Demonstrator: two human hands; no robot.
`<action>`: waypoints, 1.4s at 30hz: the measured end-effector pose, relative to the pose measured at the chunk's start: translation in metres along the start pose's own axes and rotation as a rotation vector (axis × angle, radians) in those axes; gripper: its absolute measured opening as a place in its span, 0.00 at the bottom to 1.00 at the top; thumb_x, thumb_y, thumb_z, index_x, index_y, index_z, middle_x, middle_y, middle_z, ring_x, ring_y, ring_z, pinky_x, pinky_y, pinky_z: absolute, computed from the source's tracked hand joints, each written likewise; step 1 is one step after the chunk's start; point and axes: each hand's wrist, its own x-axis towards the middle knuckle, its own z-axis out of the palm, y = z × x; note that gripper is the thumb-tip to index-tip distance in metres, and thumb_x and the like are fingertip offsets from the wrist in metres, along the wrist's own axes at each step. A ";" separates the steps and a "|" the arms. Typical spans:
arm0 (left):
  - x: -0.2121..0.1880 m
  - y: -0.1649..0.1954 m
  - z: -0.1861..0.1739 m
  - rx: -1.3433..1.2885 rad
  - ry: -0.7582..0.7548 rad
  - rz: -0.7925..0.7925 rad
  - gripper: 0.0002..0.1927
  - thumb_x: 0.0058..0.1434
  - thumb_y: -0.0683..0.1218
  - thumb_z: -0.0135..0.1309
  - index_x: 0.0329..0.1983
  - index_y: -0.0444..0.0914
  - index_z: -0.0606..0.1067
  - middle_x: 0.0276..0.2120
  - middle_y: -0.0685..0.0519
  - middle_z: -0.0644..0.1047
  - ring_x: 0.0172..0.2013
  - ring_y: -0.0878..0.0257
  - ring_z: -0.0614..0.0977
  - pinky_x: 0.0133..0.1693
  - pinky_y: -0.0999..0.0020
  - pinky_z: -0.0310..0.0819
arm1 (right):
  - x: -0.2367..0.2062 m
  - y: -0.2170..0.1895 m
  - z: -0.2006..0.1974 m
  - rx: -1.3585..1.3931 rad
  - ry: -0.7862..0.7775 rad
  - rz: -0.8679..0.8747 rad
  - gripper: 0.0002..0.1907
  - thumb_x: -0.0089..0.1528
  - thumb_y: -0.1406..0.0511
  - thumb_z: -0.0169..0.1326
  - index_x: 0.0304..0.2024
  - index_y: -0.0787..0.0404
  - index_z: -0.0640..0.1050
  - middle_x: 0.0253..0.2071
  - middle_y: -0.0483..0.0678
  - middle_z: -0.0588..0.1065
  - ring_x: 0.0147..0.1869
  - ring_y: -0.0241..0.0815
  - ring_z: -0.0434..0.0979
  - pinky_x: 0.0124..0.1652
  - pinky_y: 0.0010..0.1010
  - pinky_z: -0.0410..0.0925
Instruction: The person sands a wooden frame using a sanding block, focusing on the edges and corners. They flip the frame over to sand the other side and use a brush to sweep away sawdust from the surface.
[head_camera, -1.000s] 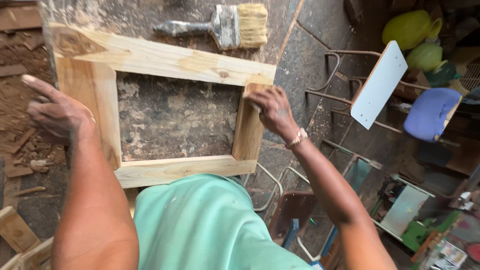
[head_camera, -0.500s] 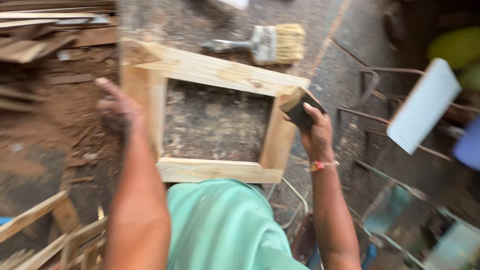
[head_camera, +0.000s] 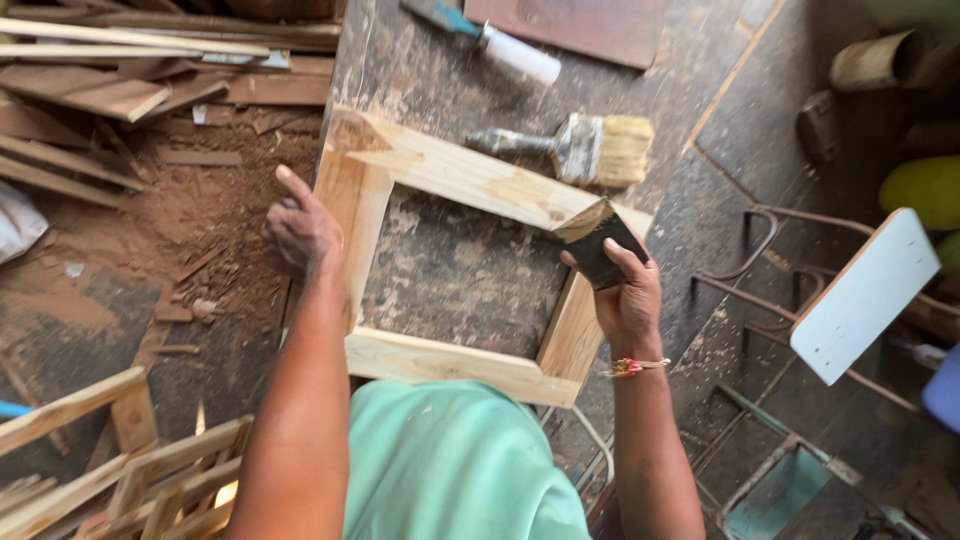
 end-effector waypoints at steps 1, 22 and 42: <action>-0.001 0.003 -0.001 -0.010 0.016 0.006 0.48 0.64 0.78 0.23 0.29 0.38 0.80 0.32 0.39 0.80 0.38 0.42 0.79 0.41 0.47 0.66 | 0.007 -0.004 0.005 -0.007 -0.016 -0.009 0.23 0.64 0.72 0.52 0.62 0.75 0.70 0.53 0.60 0.77 0.56 0.55 0.80 0.54 0.53 0.77; 0.002 0.023 -0.020 0.068 -0.125 -0.046 0.44 0.71 0.75 0.20 0.21 0.42 0.73 0.18 0.49 0.74 0.21 0.55 0.75 0.25 0.57 0.60 | 0.334 -0.081 0.071 -1.157 -0.225 -0.757 0.14 0.67 0.70 0.53 0.53 0.55 0.83 0.48 0.48 0.83 0.49 0.37 0.84 0.49 0.28 0.78; -0.006 0.040 -0.029 0.075 -0.097 -0.046 0.43 0.73 0.73 0.26 0.30 0.38 0.80 0.26 0.41 0.80 0.31 0.43 0.81 0.34 0.46 0.70 | 0.353 -0.080 0.078 -1.612 -0.209 -1.092 0.12 0.68 0.70 0.54 0.49 0.54 0.85 0.51 0.47 0.82 0.55 0.43 0.80 0.53 0.31 0.71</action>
